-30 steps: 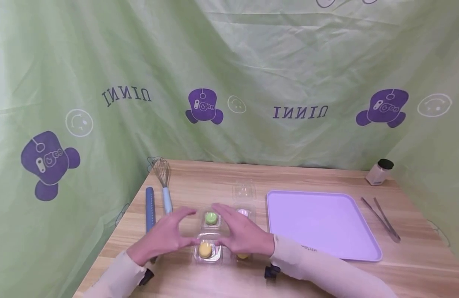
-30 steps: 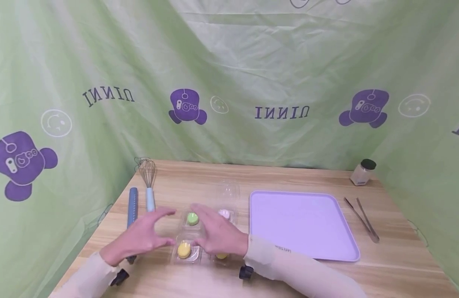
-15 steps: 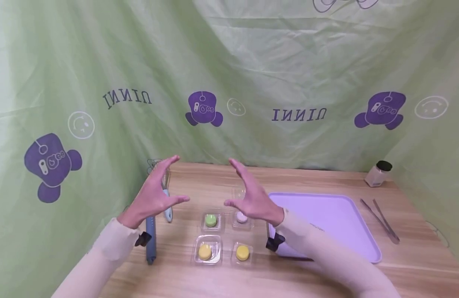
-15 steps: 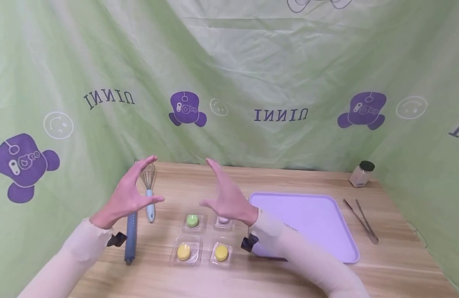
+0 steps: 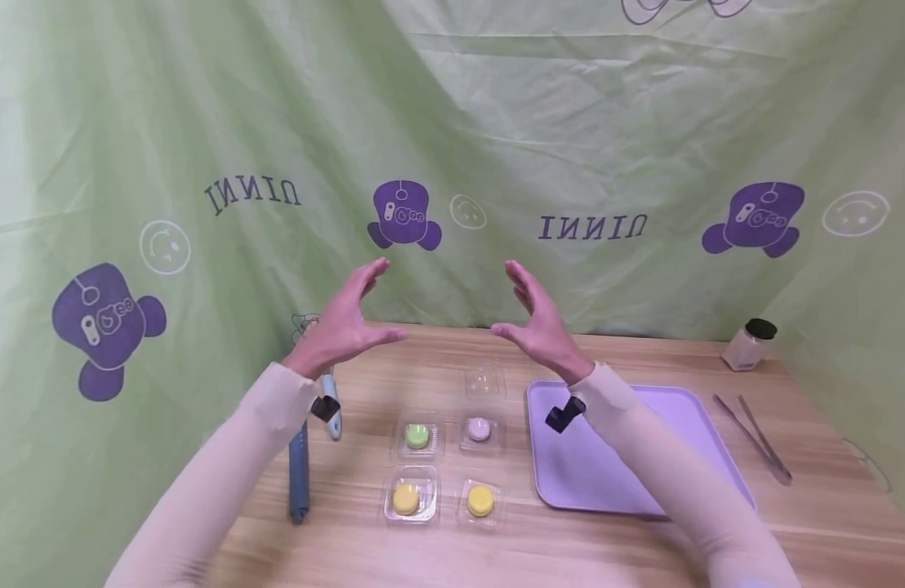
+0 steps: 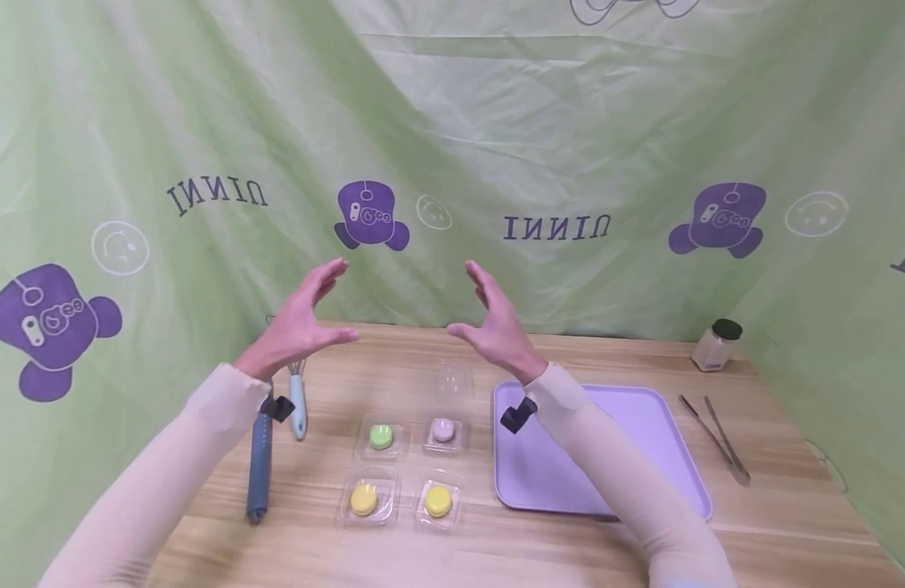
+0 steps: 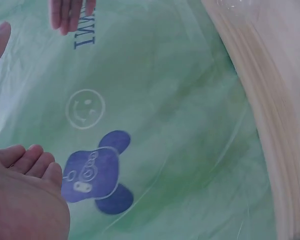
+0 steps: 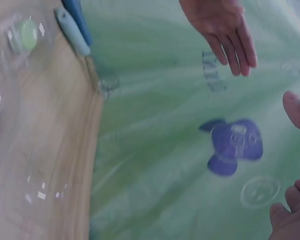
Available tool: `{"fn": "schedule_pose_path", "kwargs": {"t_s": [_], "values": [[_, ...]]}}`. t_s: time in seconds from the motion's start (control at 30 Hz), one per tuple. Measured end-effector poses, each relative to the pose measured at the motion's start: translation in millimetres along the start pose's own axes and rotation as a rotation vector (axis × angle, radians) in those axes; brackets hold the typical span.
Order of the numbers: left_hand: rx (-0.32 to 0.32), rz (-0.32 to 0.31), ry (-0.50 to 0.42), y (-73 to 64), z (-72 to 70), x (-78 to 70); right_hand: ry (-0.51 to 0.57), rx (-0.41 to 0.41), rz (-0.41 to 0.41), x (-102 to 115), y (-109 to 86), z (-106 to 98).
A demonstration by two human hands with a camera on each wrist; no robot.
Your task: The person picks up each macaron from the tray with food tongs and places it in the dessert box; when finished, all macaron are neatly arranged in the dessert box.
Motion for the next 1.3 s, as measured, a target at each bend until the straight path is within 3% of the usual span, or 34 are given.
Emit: {"fn": "schedule_pose_path", "kwargs": {"t_s": [0.27,0.47,0.67,0.8,1.0,1.3], "values": [[0.138,-0.050,-0.066,44.1,28.0,22.2,-0.002,0.017,0.187,-52,-1.0,-23],[0.292,-0.071,-0.057,63.1,62.8,42.7,-0.076,0.096,0.298,-85,-10.6,-31],[0.465,-0.080,0.007,65.7,103.7,49.7,-0.114,0.258,0.385,-111,-29.3,-21],[0.543,-0.095,0.033,63.8,123.1,52.3,-0.150,0.371,0.369,-117,-36.7,-8],[0.597,-0.088,0.081,63.8,141.1,54.1,-0.187,0.457,0.324,-120,-41.3,9],[0.637,-0.116,0.097,63.3,157.3,54.4,-0.218,0.510,0.353,-124,-45.0,25]]}}
Point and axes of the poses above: each hand's wrist, its own y-axis towards the middle knuckle, its own z-axis out of the palm, x = y × z, the point moved 2 cm from there along y, towards the middle knuckle, and after that the axes turned 7 degrees about x, right-handed, at the moved point
